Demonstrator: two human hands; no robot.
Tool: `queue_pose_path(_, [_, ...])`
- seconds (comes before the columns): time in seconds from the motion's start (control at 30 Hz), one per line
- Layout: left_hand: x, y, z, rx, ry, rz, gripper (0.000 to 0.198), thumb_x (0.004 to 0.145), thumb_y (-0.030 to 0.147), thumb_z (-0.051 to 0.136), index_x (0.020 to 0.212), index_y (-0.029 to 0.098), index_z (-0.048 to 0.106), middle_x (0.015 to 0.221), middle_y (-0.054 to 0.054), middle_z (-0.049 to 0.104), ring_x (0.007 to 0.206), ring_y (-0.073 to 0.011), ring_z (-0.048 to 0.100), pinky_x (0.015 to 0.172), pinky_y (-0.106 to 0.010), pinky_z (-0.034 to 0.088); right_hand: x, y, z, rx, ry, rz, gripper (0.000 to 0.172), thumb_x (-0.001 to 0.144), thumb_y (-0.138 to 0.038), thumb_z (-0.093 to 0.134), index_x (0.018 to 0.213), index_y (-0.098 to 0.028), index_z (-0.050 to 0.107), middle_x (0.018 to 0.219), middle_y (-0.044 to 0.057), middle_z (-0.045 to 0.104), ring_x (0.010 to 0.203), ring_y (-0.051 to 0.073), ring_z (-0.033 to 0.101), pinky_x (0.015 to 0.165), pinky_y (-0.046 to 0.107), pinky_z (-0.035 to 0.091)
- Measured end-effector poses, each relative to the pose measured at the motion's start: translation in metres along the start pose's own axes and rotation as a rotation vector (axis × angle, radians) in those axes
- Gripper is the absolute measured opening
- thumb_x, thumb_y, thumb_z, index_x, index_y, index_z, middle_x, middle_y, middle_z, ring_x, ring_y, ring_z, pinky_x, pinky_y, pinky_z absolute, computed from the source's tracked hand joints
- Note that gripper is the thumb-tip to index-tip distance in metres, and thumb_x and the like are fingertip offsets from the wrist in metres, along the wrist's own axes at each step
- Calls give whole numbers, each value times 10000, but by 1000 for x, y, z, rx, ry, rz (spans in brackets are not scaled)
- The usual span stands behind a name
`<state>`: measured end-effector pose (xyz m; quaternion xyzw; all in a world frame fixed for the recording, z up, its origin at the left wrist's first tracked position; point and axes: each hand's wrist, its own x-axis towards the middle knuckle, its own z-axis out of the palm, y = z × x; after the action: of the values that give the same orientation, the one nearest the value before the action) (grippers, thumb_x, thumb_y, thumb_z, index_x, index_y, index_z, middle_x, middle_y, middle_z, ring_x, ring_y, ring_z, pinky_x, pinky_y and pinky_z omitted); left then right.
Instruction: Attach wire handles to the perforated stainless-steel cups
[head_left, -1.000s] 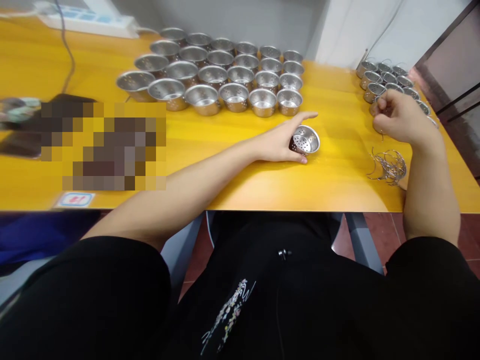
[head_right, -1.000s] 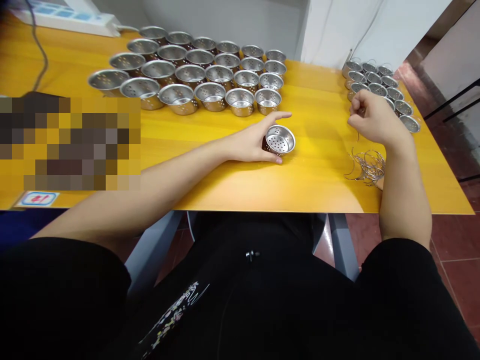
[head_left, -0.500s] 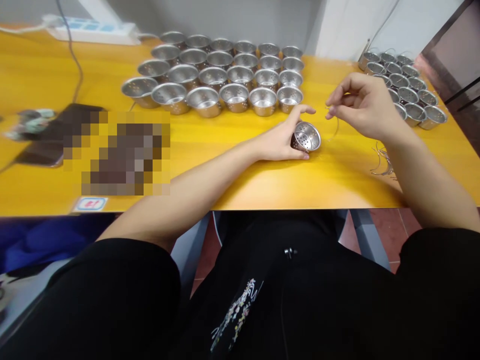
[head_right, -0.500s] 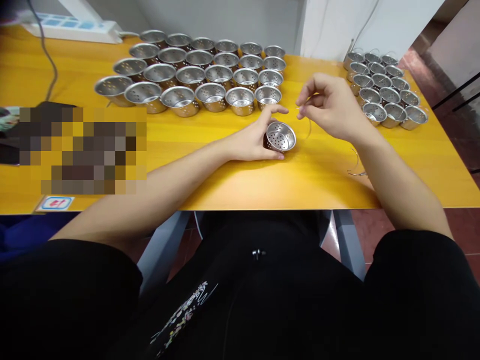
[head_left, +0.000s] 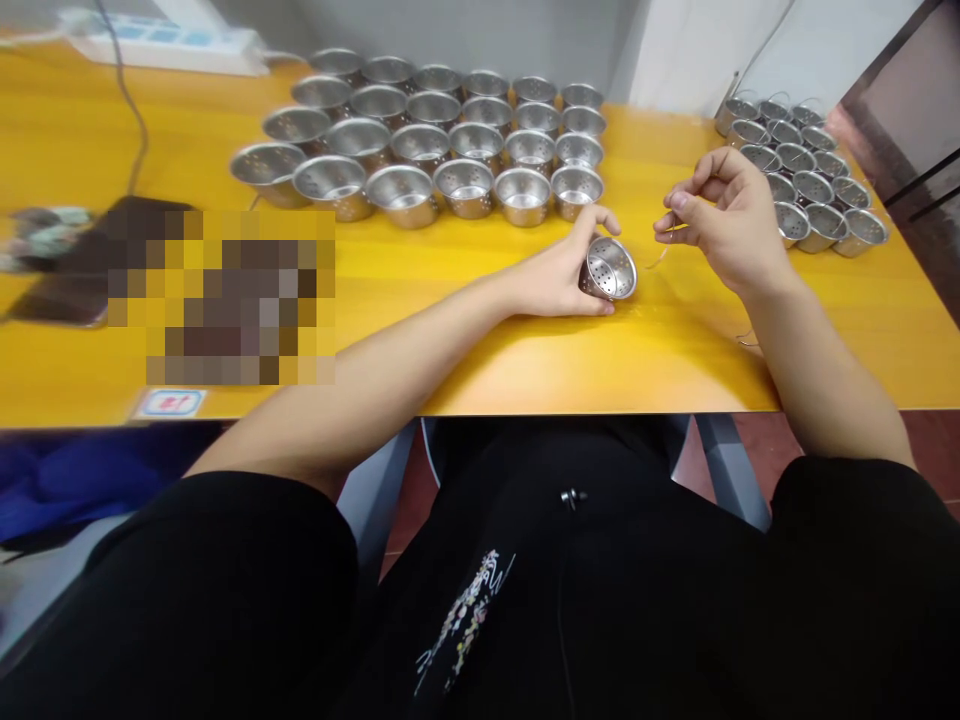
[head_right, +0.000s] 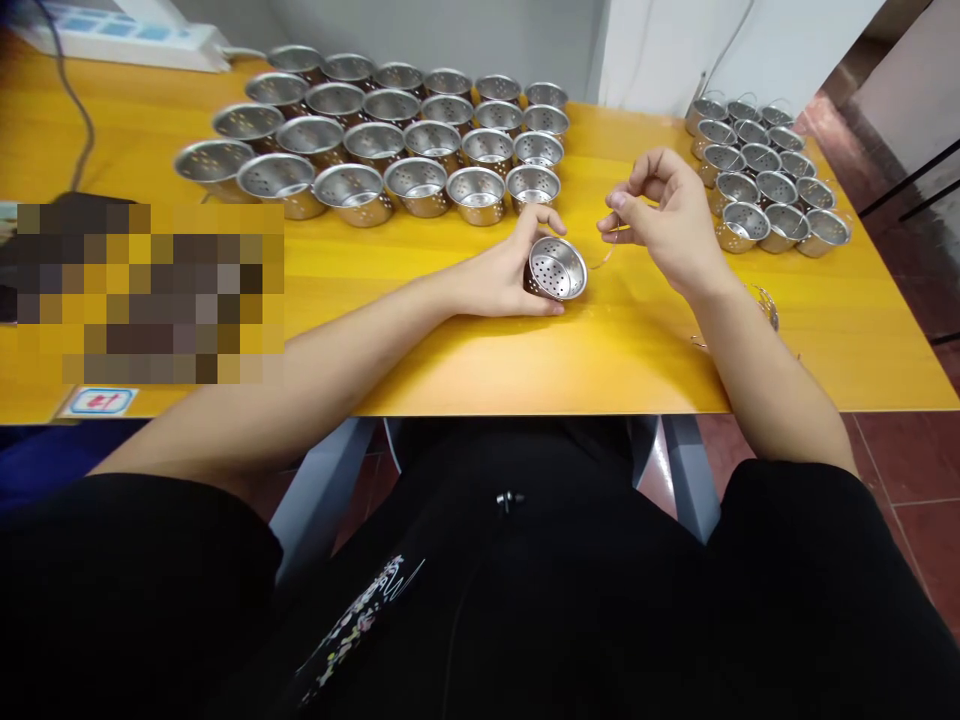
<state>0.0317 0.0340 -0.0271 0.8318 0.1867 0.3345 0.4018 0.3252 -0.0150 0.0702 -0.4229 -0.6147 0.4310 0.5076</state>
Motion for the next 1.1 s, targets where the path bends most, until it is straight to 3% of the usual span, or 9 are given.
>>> queue_pose_path(0.2, [3, -4, 1, -5, 13, 9, 1120, 688, 517, 1188, 1557, 320, 510, 1411, -96, 647, 1086, -289, 715, 1015, -507, 634, 9, 21, -1, 65, -27, -27, 788, 783, -668, 1282, 1021, -345, 604, 936, -36, 779, 834, 227, 833, 791, 442, 779])
queue_pose_path(0.43, [4, -1, 0, -18, 6, -4, 1099, 674, 518, 1169, 1533, 328, 510, 1280, -51, 624, 1015, -279, 695, 967, -494, 602, 12, 24, -2, 13, -38, -190, 703, 872, -748, 1215, 1028, -353, 655, 903, -21, 766, 778, 240, 796, 761, 463, 773])
queue_pose_path(0.7, [7, 0, 0, -4, 6, 18, 1087, 676, 484, 1166, 1514, 315, 493, 1296, -66, 661, 1021, -275, 704, 963, -479, 602, 12, 33, 6, -139, -30, -434, 710, 968, -871, 1100, 957, -323, 649, 938, 39, 754, 823, 255, 757, 774, 477, 746])
queue_pose_path(0.87, [6, -2, 1, -7, -12, 34, 1074, 725, 454, 1148, 1549, 318, 474, 1285, -59, 659, 1049, -294, 744, 965, -494, 627, 2, 34, 13, -313, -71, -543, 706, 1084, -971, 912, 952, -326, 657, 986, 65, 777, 909, 284, 761, 873, 535, 752])
queue_pose_path(1.0, [4, -2, 1, 8, -10, 50, 1051, 752, 425, 1110, 1580, 322, 471, 1330, -69, 657, 1079, -294, 761, 957, -481, 626, -5, 26, 16, -430, -132, -631, 610, 1210, -883, 795, 971, -329, 699, 1026, 78, 814, 943, 293, 777, 961, 572, 737])
queue_pose_path(1.1, [4, -1, 2, 1, -12, 54, 1033, 768, 416, 1088, 1586, 323, 463, 1278, -55, 662, 1070, -293, 756, 963, -483, 618, -4, 27, 13, -422, -161, -640, 569, 1215, -843, 815, 984, -327, 754, 1010, 79, 816, 950, 304, 805, 998, 583, 749])
